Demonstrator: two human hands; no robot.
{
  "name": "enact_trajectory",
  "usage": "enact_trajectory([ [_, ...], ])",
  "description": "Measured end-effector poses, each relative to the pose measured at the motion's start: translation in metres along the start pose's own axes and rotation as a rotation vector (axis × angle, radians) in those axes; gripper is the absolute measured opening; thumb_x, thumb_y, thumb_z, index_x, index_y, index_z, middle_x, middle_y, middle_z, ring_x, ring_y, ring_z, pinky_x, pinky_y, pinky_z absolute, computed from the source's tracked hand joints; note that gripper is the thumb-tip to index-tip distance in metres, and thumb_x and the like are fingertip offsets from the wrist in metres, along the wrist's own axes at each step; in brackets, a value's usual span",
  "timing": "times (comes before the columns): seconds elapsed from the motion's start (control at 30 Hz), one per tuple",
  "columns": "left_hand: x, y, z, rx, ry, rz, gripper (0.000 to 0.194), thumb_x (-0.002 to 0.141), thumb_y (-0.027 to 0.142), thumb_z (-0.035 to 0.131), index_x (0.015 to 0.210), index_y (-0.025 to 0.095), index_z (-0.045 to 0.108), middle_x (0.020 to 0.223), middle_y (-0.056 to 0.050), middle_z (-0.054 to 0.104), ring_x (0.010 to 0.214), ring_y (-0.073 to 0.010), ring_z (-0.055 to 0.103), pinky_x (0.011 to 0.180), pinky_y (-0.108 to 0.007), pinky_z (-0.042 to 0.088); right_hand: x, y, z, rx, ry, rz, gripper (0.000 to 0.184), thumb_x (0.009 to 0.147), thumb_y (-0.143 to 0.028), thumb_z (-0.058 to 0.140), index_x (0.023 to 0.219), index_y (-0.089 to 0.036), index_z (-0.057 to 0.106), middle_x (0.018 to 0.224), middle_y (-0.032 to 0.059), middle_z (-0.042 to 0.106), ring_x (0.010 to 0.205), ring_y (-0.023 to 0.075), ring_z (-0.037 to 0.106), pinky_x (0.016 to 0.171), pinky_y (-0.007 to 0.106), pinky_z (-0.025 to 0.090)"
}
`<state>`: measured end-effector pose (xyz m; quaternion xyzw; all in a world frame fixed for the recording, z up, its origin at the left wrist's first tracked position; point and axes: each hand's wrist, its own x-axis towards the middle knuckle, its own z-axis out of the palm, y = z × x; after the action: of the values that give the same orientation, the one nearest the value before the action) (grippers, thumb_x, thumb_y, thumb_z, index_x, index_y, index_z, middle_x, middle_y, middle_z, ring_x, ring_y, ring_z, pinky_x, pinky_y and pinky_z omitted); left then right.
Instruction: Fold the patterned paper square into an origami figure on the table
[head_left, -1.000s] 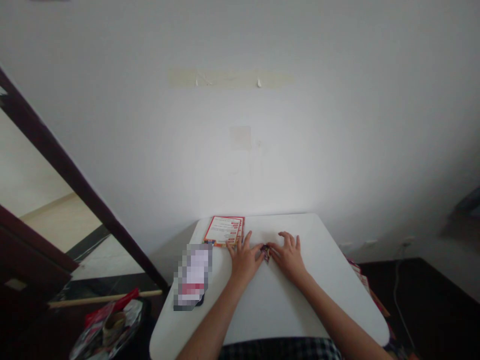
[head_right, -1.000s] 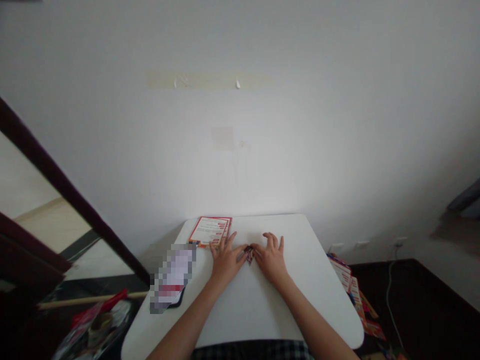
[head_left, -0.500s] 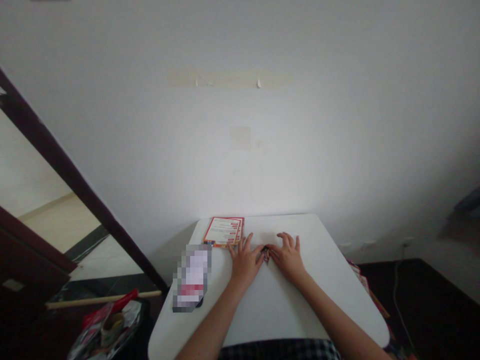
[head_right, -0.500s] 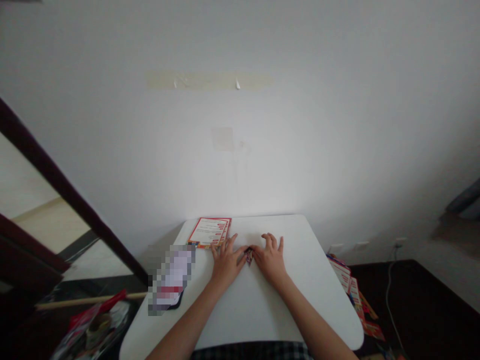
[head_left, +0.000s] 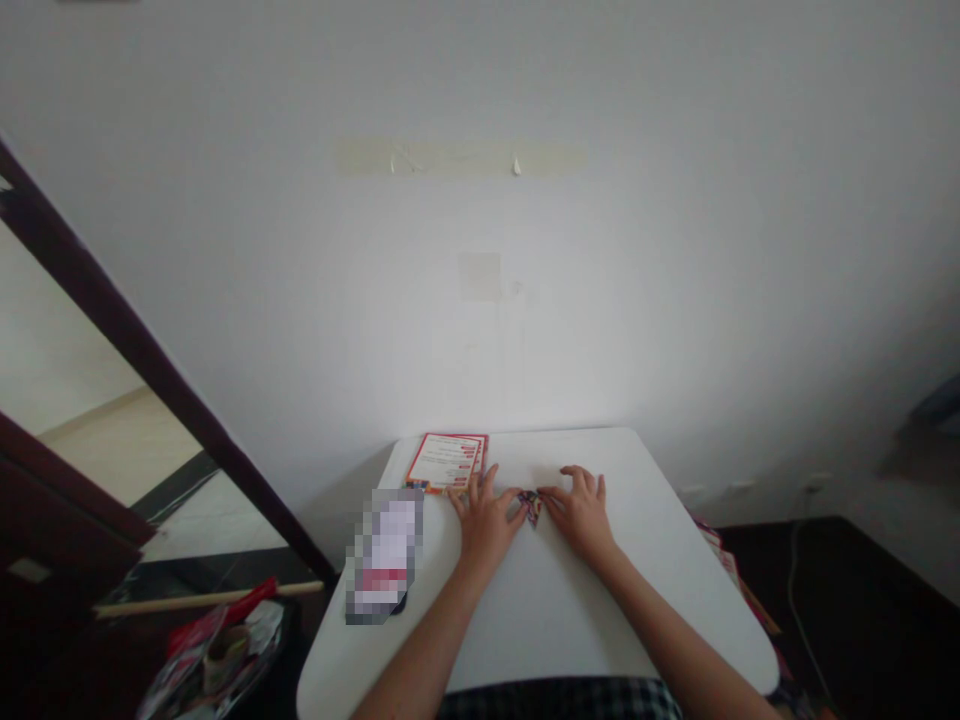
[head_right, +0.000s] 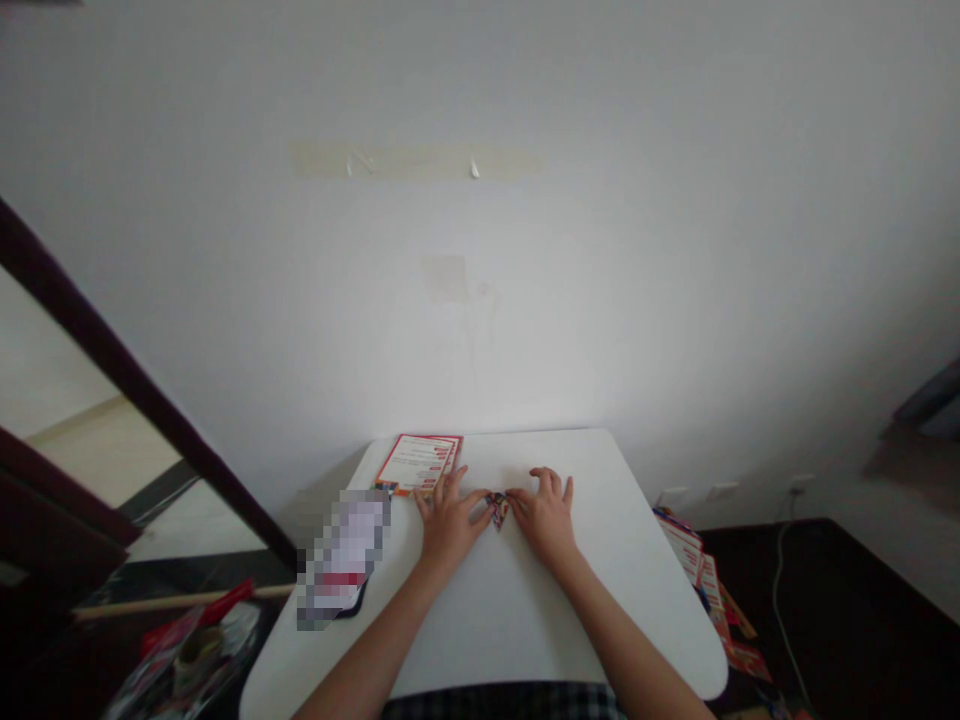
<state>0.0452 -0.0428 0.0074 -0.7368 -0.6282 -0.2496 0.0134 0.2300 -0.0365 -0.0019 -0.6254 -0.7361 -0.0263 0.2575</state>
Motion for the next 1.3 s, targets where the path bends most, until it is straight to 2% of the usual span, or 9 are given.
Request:
enact_trajectory([
  [0.27, 0.0, 0.0, 0.0, -0.006, -0.017, -0.013, 0.028, 0.085, 0.055, 0.061, 0.108, 0.044, 0.072, 0.149, -0.001, 0.046, 0.14, -0.0367, 0.03, 0.11, -0.077, 0.004, 0.0, -0.001, 0.001, -0.049, -0.004, -0.035, 0.022, 0.094, -0.04, 0.054, 0.107, -0.043, 0.072, 0.13, 0.0064, 0.051, 0.132, 0.0298, 0.036, 0.112, 0.069, 0.016],
  [0.4, 0.0, 0.0, 0.0, 0.021, 0.0, 0.005, 0.028, 0.085, 0.054, 0.061, 0.107, 0.04, 0.071, 0.15, -0.002, 0.045, 0.139, -0.0364, 0.032, 0.109, -0.078, 0.008, 0.0, 0.001, 0.003, -0.008, 0.005, -0.025, 0.022, 0.091, -0.04, 0.058, 0.109, -0.043, 0.071, 0.128, 0.0066, 0.051, 0.129, 0.0294, 0.04, 0.111, 0.069, 0.018],
  [0.53, 0.001, -0.001, -0.002, 0.011, -0.016, -0.004, 0.024, 0.084, 0.053, 0.062, 0.102, 0.04, 0.071, 0.152, 0.004, 0.045, 0.138, -0.0379, 0.032, 0.106, -0.082, 0.006, -0.001, 0.004, 0.005, 0.038, 0.015, -0.023, 0.022, 0.088, -0.042, 0.063, 0.108, -0.042, 0.071, 0.128, 0.0068, 0.05, 0.125, 0.0293, 0.044, 0.109, 0.069, 0.022],
  [0.7, 0.001, -0.001, -0.002, -0.011, -0.044, -0.004, 0.025, 0.085, 0.053, 0.061, 0.103, 0.038, 0.072, 0.153, 0.003, 0.044, 0.138, -0.0386, 0.031, 0.107, -0.081, 0.005, 0.0, 0.011, 0.008, 0.059, 0.055, -0.09, 0.026, 0.089, -0.04, 0.061, 0.114, -0.038, 0.068, 0.128, 0.0078, 0.052, 0.124, 0.0285, 0.046, 0.111, 0.068, 0.021],
  [0.83, 0.0, 0.001, -0.001, 0.005, -0.032, 0.003, 0.024, 0.086, 0.051, 0.061, 0.104, 0.038, 0.071, 0.152, 0.003, 0.045, 0.138, -0.0385, 0.032, 0.107, -0.081, 0.007, 0.002, 0.015, 0.01, 0.102, 0.074, -0.142, 0.021, 0.09, -0.039, 0.059, 0.109, -0.036, 0.069, 0.125, 0.0069, 0.055, 0.121, 0.0266, 0.048, 0.112, 0.065, 0.023],
  [1.03, 0.002, 0.001, 0.001, 0.023, -0.001, 0.016, 0.027, 0.083, 0.048, 0.065, 0.107, 0.035, 0.068, 0.148, 0.0, 0.049, 0.136, -0.0363, 0.036, 0.109, -0.078, 0.012, 0.003, 0.015, 0.008, 0.159, -0.001, -0.226, 0.015, 0.092, -0.032, 0.058, 0.1, -0.034, 0.071, 0.111, 0.003, 0.065, 0.115, 0.0227, 0.052, 0.113, 0.06, 0.024],
  [1.17, 0.003, 0.0, 0.002, 0.009, 0.004, 0.028, 0.024, 0.084, 0.048, 0.064, 0.103, 0.034, 0.069, 0.147, 0.0, 0.051, 0.135, -0.0351, 0.037, 0.11, -0.076, 0.013, 0.004, 0.012, 0.005, 0.139, -0.059, -0.25, 0.019, 0.093, -0.031, 0.055, 0.106, -0.033, 0.069, 0.104, 0.0023, 0.068, 0.113, 0.0216, 0.054, 0.114, 0.058, 0.022],
  [1.3, 0.003, -0.001, 0.003, -0.013, -0.013, 0.05, 0.02, 0.085, 0.046, 0.065, 0.1, 0.035, 0.071, 0.147, 0.0, 0.05, 0.135, -0.0333, 0.039, 0.111, -0.073, 0.013, 0.004, 0.01, 0.003, 0.131, -0.097, -0.251, 0.022, 0.094, -0.032, 0.054, 0.111, -0.034, 0.068, 0.105, 0.0023, 0.068, 0.114, 0.0218, 0.054, 0.115, 0.058, 0.021],
])
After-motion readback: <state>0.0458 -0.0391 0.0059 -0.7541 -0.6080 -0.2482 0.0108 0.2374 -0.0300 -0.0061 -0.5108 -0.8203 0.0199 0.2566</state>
